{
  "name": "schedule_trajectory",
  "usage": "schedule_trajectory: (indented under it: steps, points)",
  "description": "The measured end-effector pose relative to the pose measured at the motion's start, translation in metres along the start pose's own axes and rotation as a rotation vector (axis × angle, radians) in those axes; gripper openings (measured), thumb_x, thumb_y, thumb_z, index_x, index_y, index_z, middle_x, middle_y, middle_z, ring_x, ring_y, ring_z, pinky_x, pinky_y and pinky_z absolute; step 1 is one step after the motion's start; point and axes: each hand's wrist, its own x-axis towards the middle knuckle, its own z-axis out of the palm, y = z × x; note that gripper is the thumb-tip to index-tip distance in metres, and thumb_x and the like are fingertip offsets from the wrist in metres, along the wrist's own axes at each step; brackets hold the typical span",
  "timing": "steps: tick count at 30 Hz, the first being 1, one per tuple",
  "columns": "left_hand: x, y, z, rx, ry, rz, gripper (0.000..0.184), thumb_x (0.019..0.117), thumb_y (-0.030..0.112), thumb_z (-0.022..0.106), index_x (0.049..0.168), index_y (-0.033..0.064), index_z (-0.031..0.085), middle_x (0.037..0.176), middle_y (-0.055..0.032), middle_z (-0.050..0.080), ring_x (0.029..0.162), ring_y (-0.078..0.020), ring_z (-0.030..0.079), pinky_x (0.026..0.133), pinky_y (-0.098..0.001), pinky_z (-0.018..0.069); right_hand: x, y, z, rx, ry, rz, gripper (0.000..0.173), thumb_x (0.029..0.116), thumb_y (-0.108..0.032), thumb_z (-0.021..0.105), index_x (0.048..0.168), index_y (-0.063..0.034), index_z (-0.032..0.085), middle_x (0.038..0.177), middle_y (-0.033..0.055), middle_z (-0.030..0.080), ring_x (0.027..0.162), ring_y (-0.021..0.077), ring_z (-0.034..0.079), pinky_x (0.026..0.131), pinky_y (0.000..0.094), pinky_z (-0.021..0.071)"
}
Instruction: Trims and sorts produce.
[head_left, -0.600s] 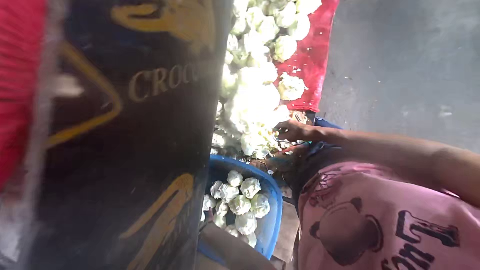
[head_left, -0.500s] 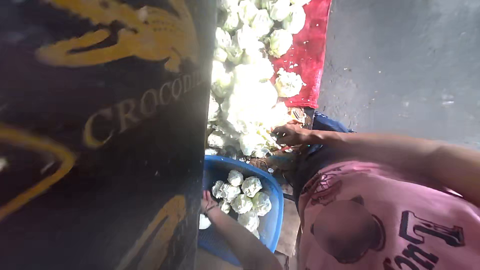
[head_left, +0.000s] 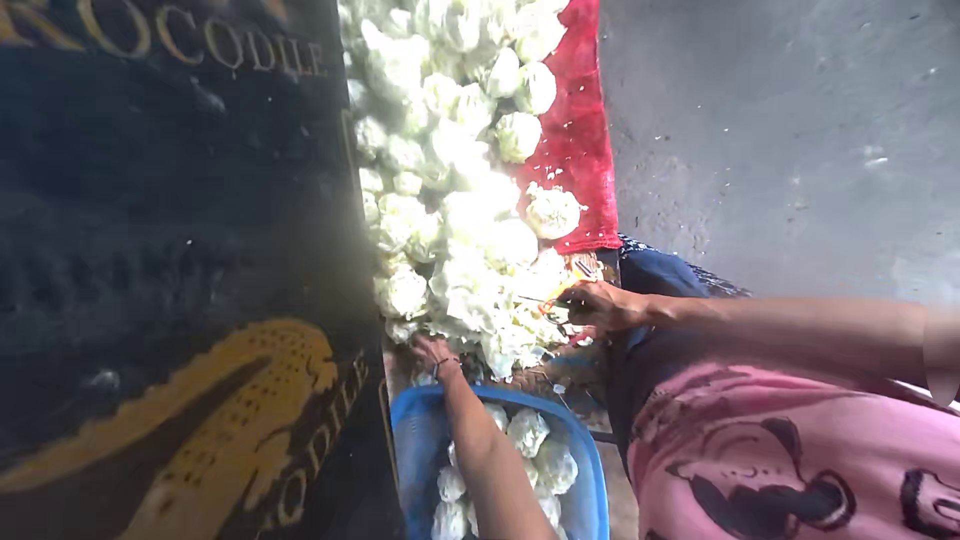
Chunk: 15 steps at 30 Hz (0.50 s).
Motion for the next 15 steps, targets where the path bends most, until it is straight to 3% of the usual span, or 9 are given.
schedule_trajectory:
  steps: [2,3,5,7,9,10,12,13,15]
  points:
    - [-0.003,-0.002,-0.006,-0.003,-0.028,-0.02,0.059,0.0882,0.013,0.075,0.143,0.0094,0.056,0.165,-0.023,0.022,0.147,-0.0479,0.03,0.11,-0.0567,0.0418,-0.004,0.004,-0.008,-0.003,0.021,0.024,0.036,0.1024,-0.011,0.058,0.135,0.0041,0.059,0.115,0.0268,0.067,0.101,0.0359,0.066,0.095,0.051,0.0498]
    - [-0.006,-0.005,-0.013,-0.028,-0.027,-0.031,0.072,0.0832,0.015,0.08,0.148,0.0091,0.05,0.164,-0.0254,0.023,0.145,-0.0488,0.032,0.108,-0.0563,0.0434,-0.003,0.011,-0.009,0.0,0.043,0.025,0.035,0.1021,-0.012,0.058,0.134,0.0025,0.061,0.112,0.025,0.068,0.098,0.0345,0.066,0.093,0.0513,0.0503]
    - [-0.015,-0.017,-0.024,-0.225,0.023,-0.084,0.099,0.0721,0.019,0.09,0.155,0.0075,0.037,0.161,-0.0314,0.022,0.143,-0.0498,0.034,0.111,-0.0542,0.0415,-0.001,0.021,-0.012,0.005,0.086,0.018,0.031,0.1009,-0.01,0.06,0.129,0.002,0.064,0.106,0.0228,0.069,0.093,0.0321,0.067,0.089,0.0502,0.0517]
    - [-0.037,-0.034,-0.04,-0.484,0.068,-0.124,0.106,0.0685,0.017,0.094,0.155,0.0025,0.034,0.159,-0.0337,0.024,0.143,-0.0485,0.036,0.114,-0.0521,0.0395,0.006,0.035,-0.01,0.009,0.133,0.007,0.029,0.0987,-0.01,0.065,0.126,0.0,0.066,0.098,0.0189,0.07,0.08,0.0273,0.067,0.079,0.0469,0.0553]
    - [-0.071,-0.051,-0.054,-0.771,0.109,-0.116,0.104,0.0693,0.01,0.092,0.154,-0.0046,0.033,0.153,-0.0339,0.037,0.14,-0.0452,0.041,0.114,-0.0525,0.0371,0.017,0.04,-0.007,0.043,0.133,-0.004,0.029,0.0989,-0.011,0.065,0.126,-0.0013,0.066,0.093,0.0161,0.069,0.07,0.0232,0.064,0.068,0.0433,0.0549]
    - [-0.088,-0.058,-0.059,-0.966,0.11,-0.122,0.101,0.072,0.002,0.088,0.155,-0.0049,0.031,0.149,-0.0327,0.043,0.136,-0.0413,0.047,0.111,-0.0506,0.0412,0.023,0.037,-0.004,0.063,0.123,-0.008,0.03,0.0996,-0.011,0.064,0.128,-0.0021,0.065,0.092,0.015,0.069,0.067,0.0215,0.063,0.066,0.0419,0.0544]
    - [-0.117,-0.065,-0.056,-1.414,0.051,-0.146,0.085,0.0845,-0.006,0.072,0.156,0.0009,0.027,0.143,-0.0286,0.048,0.119,-0.0342,0.057,0.093,-0.0487,0.0531,0.032,0.02,0.006,0.092,0.096,-0.027,0.032,0.1016,-0.013,0.061,0.132,-0.0039,0.064,0.093,0.0144,0.07,0.065,0.0202,0.063,0.063,0.0407,0.0541]
    - [-0.127,-0.068,-0.047,-1.648,0.016,-0.125,0.073,0.0896,-0.005,0.062,0.154,0.0028,0.028,0.137,-0.0235,0.05,0.11,-0.0288,0.059,0.087,-0.046,0.0555,0.034,0.006,0.01,0.089,0.059,-0.042,0.033,0.1035,-0.013,0.059,0.135,-0.004,0.062,0.097,0.0156,0.069,0.068,0.0212,0.063,0.066,0.0416,0.0545]
    - [-0.144,-0.063,-0.027,-2.051,-0.056,-0.102,0.051,0.0878,0.011,0.051,0.137,0.0035,0.038,0.117,-0.0141,0.059,0.096,-0.0232,0.065,0.08,-0.0445,0.0589,0.039,-0.017,0.023,0.067,-0.006,-0.077,0.034,0.1056,-0.014,0.056,0.138,-0.0036,0.06,0.1,0.0169,0.07,0.073,0.0216,0.064,0.071,0.0414,0.0543]
